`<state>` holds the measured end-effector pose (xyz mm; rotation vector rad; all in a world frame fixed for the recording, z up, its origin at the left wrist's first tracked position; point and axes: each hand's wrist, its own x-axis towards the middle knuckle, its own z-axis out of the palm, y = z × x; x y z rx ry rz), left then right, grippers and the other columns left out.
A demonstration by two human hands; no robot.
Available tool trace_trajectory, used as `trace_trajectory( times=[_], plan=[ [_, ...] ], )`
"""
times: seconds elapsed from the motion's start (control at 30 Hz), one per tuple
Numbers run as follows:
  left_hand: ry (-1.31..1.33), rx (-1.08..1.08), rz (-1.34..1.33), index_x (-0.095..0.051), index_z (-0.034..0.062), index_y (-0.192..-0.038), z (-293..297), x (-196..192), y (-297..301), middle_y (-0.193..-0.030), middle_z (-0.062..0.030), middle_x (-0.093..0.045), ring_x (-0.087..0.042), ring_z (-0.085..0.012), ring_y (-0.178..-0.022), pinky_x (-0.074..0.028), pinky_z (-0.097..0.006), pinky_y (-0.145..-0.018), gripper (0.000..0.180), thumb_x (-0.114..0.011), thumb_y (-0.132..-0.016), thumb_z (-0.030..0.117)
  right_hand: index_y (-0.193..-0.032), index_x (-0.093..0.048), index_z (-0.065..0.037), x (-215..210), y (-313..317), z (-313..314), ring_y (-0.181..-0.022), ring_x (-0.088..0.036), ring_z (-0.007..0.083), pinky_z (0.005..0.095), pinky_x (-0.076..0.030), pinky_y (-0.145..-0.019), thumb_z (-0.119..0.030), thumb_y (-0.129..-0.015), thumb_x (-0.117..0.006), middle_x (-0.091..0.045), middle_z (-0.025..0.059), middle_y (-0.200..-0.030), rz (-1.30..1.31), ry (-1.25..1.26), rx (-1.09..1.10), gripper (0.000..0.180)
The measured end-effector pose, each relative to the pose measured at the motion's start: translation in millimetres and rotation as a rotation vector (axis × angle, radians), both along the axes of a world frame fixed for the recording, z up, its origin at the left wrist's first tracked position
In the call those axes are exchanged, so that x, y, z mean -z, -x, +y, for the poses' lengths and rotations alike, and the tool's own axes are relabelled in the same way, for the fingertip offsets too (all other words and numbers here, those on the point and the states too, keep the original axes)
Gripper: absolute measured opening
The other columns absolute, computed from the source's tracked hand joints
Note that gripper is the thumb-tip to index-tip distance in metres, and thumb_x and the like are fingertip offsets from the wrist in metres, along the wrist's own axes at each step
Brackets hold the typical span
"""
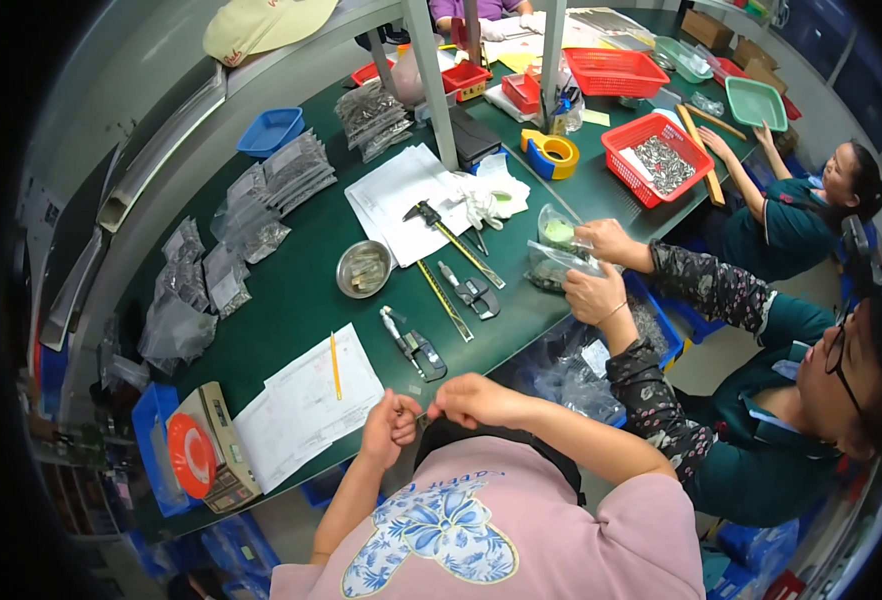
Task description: The recorder is wiping small metal components with a white cloth for inspection or cleaning.
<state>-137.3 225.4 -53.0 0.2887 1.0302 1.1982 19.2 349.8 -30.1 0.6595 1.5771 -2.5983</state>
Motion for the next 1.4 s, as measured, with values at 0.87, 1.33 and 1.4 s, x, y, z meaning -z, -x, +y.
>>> trace_trajectory(
  times=[0.87,1.33,1.4],
  plan=[
    [0.288,-0.617,-0.123,-0.053,0.0021,-0.093,-56,44,22,-0.060,0.0054,-0.033,-0.030,-0.0054,-0.051,-0.026,-0.019,-0.047,0.026,-0.043,-0.077,0.020,-0.065,-0.035,-0.009,56,107,209,-0.055,-0.039,0.0072,0.0206,-0.036,-0.051,0.003,-0.066,-0.046,-0.036,-0.0024,-0.060,0.092,-0.948,0.838,0.016],
    [-0.007,-0.372,0.010,-0.051,0.0020,-0.088,14,19,66,-0.073,-0.0014,-0.052,-0.051,-0.0085,-0.064,-0.041,-0.020,-0.054,0.016,-0.049,-0.081,0.017,-0.072,-0.041,-0.001,-7,86,-81,-0.057,-0.041,0.0216,0.0291,-0.034,-0.053,-0.009,-0.072,-0.049,-0.039,0.0102,-0.064,-0.226,-1.031,0.469,0.012],
    [-0.034,-0.312,0.080,-0.051,0.0037,-0.084,9,19,66,-0.069,-0.0011,-0.050,-0.050,-0.0092,-0.061,-0.042,-0.021,-0.053,0.017,-0.046,-0.082,0.020,-0.073,-0.044,-0.002,-9,87,-90,-0.061,-0.046,0.0305,0.0356,-0.035,-0.052,-0.018,-0.077,-0.046,-0.043,0.0130,-0.067,-0.241,-1.157,0.532,0.017]
  ],
)
